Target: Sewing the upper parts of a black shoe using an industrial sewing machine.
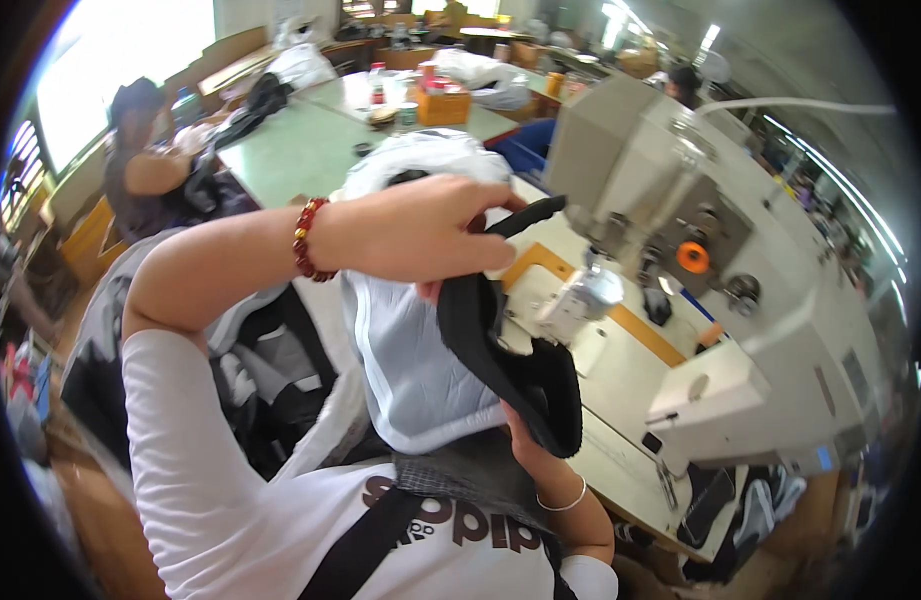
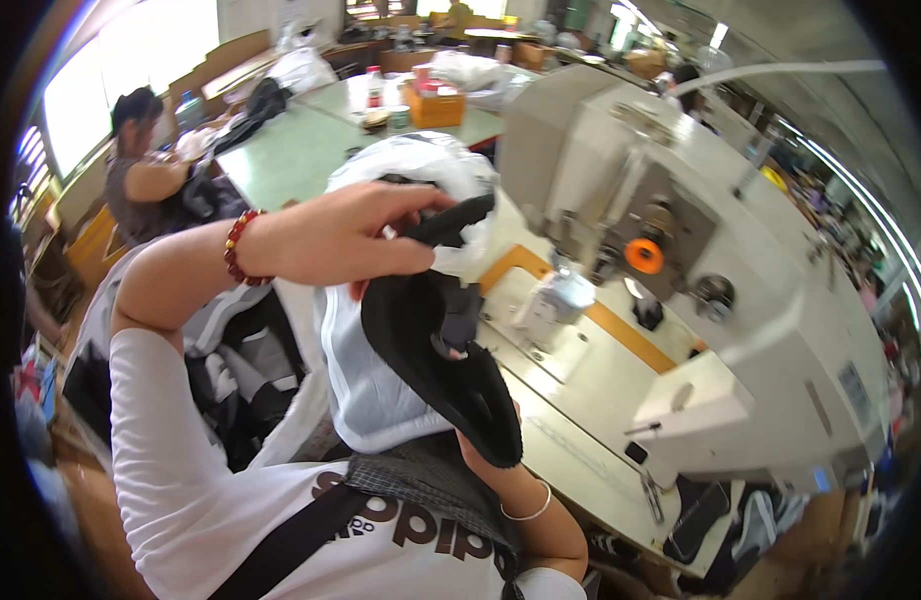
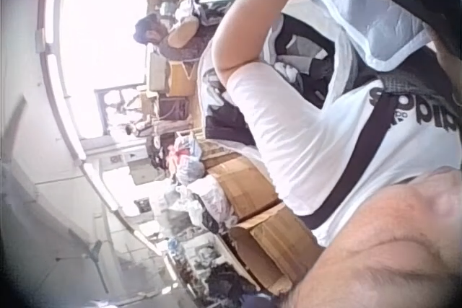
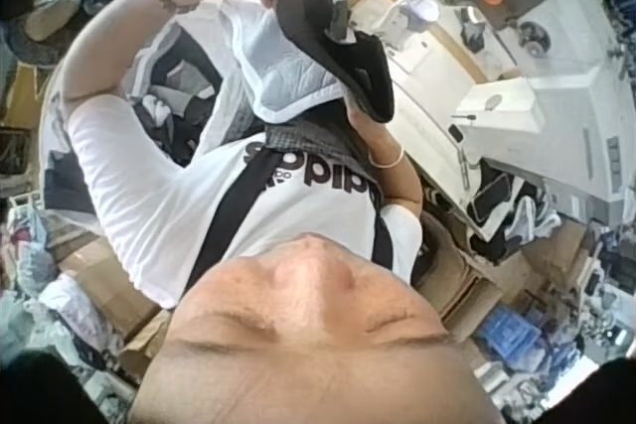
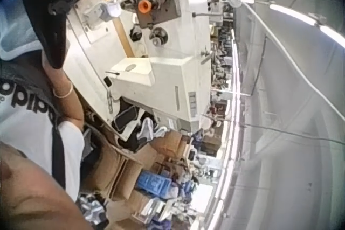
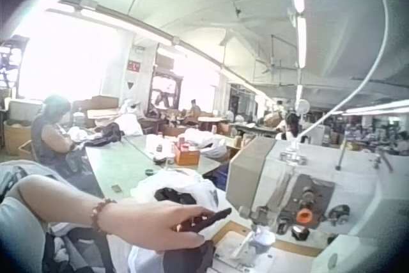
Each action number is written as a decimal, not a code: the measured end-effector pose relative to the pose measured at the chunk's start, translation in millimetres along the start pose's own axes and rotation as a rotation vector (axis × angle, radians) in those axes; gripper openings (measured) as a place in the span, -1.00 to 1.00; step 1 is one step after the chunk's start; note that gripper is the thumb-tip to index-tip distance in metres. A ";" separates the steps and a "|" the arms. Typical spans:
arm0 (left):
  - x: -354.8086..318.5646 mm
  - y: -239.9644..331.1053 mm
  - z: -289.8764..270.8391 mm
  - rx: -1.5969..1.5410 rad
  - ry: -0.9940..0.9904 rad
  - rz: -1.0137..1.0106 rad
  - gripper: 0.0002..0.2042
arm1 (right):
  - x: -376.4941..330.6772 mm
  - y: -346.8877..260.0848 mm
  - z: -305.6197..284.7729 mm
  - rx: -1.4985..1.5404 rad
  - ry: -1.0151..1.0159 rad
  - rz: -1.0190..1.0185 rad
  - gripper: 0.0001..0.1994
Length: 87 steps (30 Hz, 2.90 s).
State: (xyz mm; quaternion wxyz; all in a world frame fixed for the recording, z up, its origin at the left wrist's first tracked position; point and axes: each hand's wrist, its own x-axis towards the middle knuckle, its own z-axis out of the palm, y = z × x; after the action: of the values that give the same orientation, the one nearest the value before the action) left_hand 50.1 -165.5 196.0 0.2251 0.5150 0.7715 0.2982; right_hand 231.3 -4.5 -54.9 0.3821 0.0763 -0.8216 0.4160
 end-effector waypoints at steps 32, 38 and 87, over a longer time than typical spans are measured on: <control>149.7 -126.9 218.1 0.019 -0.501 0.365 -0.41 | -105.1 -23.8 -106.8 0.001 -0.159 0.238 -0.70; 171.5 -140.5 230.0 -0.801 -0.856 -0.145 -0.53 | -123.8 -20.8 -99.5 -0.148 0.159 0.222 -0.66; 155.8 -116.7 197.5 -0.426 0.479 0.591 -0.60 | 81.4 72.6 -99.8 -0.692 0.071 -0.022 -0.69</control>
State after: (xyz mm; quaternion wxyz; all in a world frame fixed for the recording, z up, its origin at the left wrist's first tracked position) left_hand 44.8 -9.8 -33.4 0.0460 0.5718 0.5426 0.6136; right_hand 198.7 131.9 -7.9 0.4181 -0.0638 -0.8993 0.1109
